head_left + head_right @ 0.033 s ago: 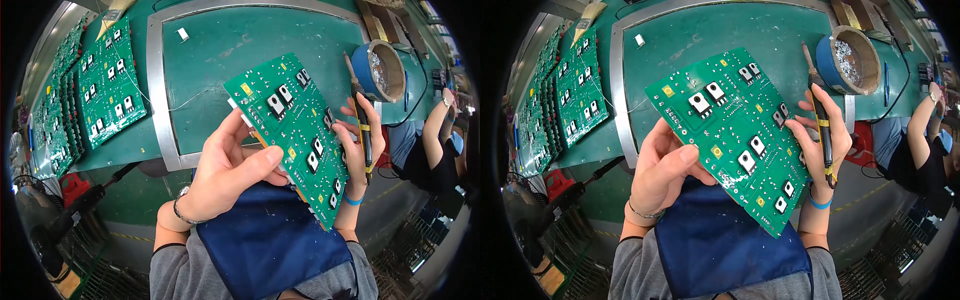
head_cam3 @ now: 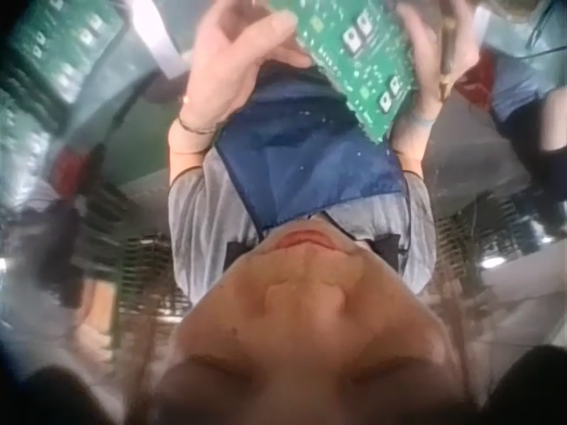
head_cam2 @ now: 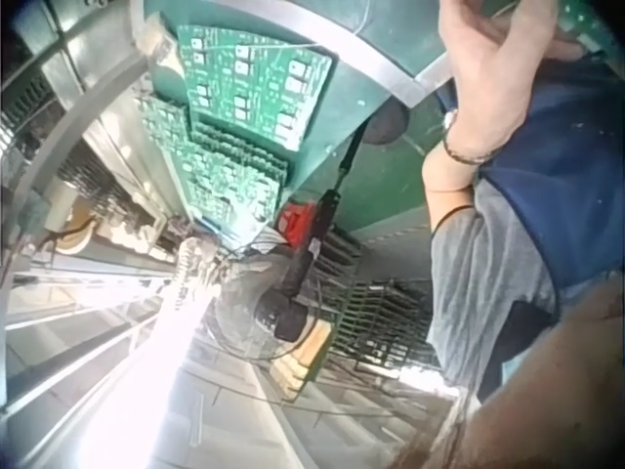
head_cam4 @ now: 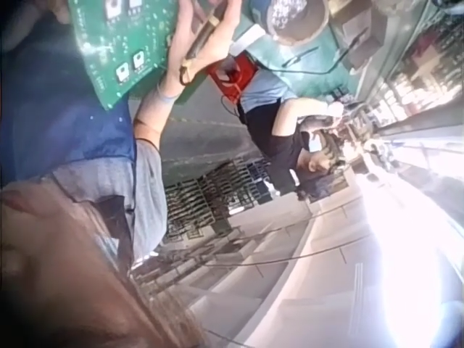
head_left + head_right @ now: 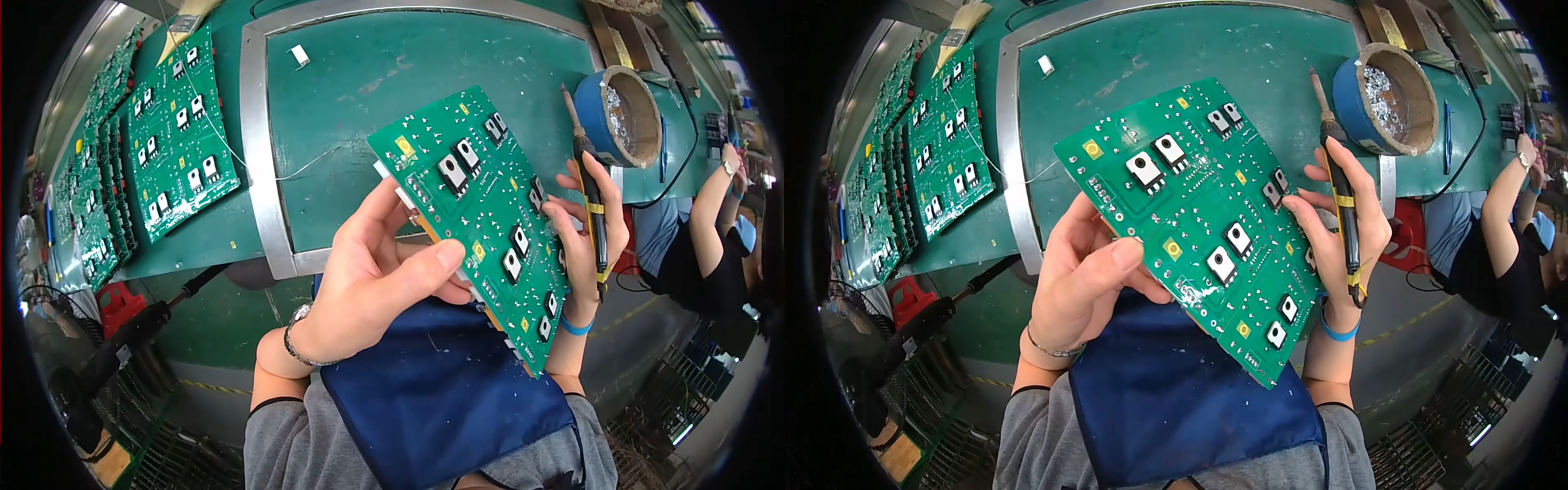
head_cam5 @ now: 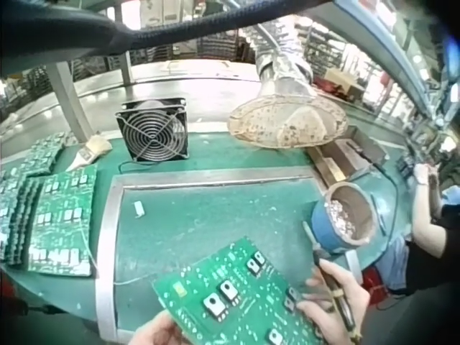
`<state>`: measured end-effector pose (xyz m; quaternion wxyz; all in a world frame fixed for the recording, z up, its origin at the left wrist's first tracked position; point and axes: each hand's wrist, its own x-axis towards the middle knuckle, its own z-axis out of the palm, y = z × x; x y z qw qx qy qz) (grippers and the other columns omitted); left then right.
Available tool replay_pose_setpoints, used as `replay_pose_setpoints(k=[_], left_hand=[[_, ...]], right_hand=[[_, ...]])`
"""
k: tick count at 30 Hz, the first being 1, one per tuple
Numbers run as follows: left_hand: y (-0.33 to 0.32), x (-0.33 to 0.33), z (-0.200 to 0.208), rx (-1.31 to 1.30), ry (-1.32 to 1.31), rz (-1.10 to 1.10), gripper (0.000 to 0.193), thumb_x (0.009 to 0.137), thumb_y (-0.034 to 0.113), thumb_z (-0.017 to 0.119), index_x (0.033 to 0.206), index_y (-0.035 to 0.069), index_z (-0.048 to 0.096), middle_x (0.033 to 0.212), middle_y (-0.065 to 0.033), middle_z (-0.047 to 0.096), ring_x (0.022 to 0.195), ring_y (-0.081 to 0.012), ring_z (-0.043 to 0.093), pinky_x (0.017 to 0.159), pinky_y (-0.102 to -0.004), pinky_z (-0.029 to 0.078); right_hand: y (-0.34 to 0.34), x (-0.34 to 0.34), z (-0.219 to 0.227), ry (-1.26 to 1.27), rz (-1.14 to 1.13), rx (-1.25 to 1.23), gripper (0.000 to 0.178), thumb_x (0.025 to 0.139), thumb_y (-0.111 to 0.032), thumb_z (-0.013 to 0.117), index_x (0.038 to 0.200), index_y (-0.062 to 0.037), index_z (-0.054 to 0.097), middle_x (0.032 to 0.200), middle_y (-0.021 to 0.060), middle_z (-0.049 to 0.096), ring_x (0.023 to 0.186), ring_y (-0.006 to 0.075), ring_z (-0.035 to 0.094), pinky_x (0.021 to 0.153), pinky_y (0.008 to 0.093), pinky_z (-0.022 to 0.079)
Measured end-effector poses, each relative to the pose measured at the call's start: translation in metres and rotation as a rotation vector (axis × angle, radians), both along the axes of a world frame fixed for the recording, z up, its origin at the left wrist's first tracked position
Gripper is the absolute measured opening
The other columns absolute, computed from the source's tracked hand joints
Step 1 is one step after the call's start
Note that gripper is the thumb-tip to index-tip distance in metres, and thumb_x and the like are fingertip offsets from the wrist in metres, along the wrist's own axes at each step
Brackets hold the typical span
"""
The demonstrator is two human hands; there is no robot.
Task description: The person solders electronic components onto printed circuit boards using a soldering iron and solder wire.
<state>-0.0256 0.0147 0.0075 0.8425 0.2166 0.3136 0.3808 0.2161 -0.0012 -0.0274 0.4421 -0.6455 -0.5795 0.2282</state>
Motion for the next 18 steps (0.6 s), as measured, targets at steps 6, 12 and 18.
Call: replay_pose_setpoints(k=[6,12,18], left_hand=[[-0.006,-0.002,0.002,0.022,-0.013,-0.009,0.055,0.086,-0.001,0.056,0.133,-0.001,0.028,0.123,-0.0134,0.046,0.092,-0.0208,0.063,0.073,-0.0305,0.056],[-0.01,-0.004,0.001,0.065,-0.019,0.012,0.057,0.086,-0.002,0.053,0.135,-0.001,0.023,0.126,-0.0151,0.044,0.099,-0.0249,0.061,0.075,-0.0327,0.056],[-0.011,-0.007,-0.002,0.077,-0.047,0.017,0.059,0.087,0.001,0.053,0.136,0.001,0.022,0.127,-0.0163,0.042,0.099,-0.0271,0.061,0.075,-0.034,0.056]], right_hand=[[0.0,0.0,0.0,0.008,0.021,0.048,0.06,0.068,0.002,0.075,0.122,0.0,0.05,0.108,0.0171,0.062,0.094,0.0216,0.063,0.074,0.0306,0.057],[0.006,0.001,0.002,0.006,0.029,0.114,0.06,0.068,0.002,0.075,0.123,0.0005,0.05,0.109,0.0177,0.061,0.095,0.0221,0.063,0.077,0.0318,0.056],[0.01,0.002,0.01,0.049,0.026,0.12,0.061,0.068,0.002,0.074,0.123,0.0004,0.049,0.11,0.0175,0.06,0.096,0.0225,0.062,0.078,0.0318,0.055]])
